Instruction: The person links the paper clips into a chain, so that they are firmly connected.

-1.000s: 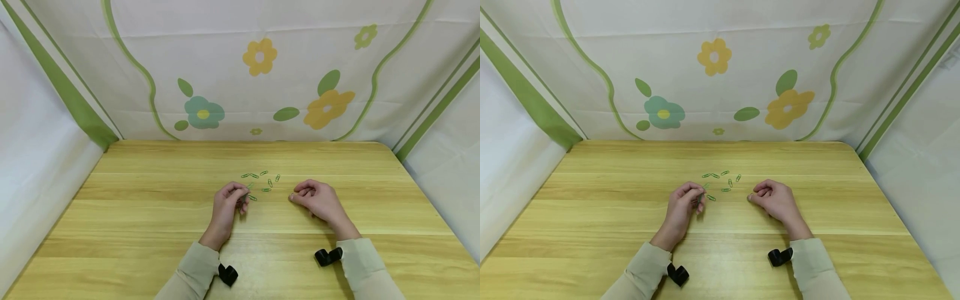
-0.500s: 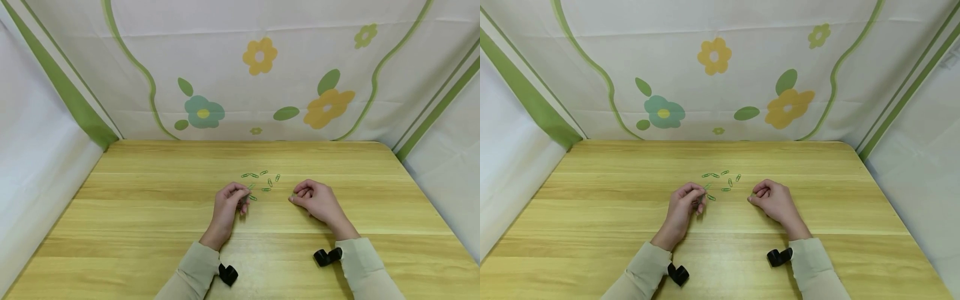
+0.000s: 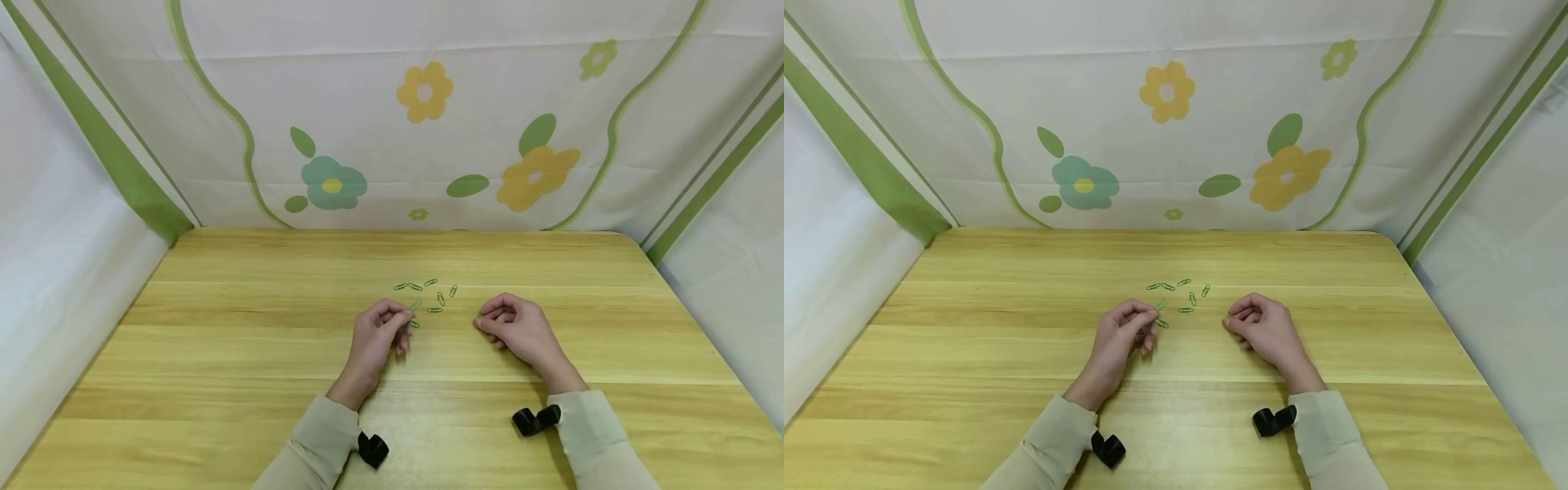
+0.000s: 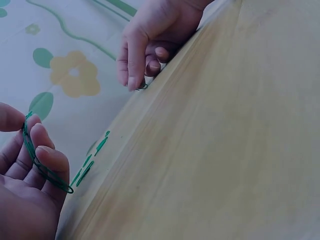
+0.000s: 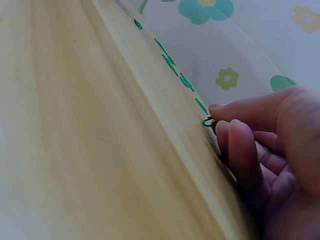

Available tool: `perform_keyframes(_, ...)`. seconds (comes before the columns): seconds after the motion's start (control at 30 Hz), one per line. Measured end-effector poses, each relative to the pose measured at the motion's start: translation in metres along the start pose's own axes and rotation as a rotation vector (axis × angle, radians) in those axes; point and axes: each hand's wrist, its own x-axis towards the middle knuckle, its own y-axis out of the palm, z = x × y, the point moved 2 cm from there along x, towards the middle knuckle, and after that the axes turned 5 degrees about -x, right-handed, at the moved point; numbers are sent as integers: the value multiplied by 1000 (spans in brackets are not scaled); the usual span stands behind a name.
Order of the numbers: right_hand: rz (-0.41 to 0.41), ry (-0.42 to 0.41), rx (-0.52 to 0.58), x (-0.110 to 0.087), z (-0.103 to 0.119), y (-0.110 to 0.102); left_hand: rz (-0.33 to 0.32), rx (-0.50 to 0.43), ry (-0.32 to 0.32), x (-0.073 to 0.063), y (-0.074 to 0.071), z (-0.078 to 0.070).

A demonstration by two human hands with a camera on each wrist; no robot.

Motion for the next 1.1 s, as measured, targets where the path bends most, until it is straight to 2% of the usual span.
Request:
perform_keyframes(0.3,-16,-37,207,-4,8,15,-2,52,-11,1,2,2)
perform_keyframes(0.53,-41,-55,317,-4,15,28,5,67,-31,0,3,1)
perform_keyframes(0.8,-95,-84,364,-7,26,44,-1,88,-46,-2,3,3)
perform_keyframes(1.1,-66,-141,427,-10,31,54,9,123,-70,-2,4,5)
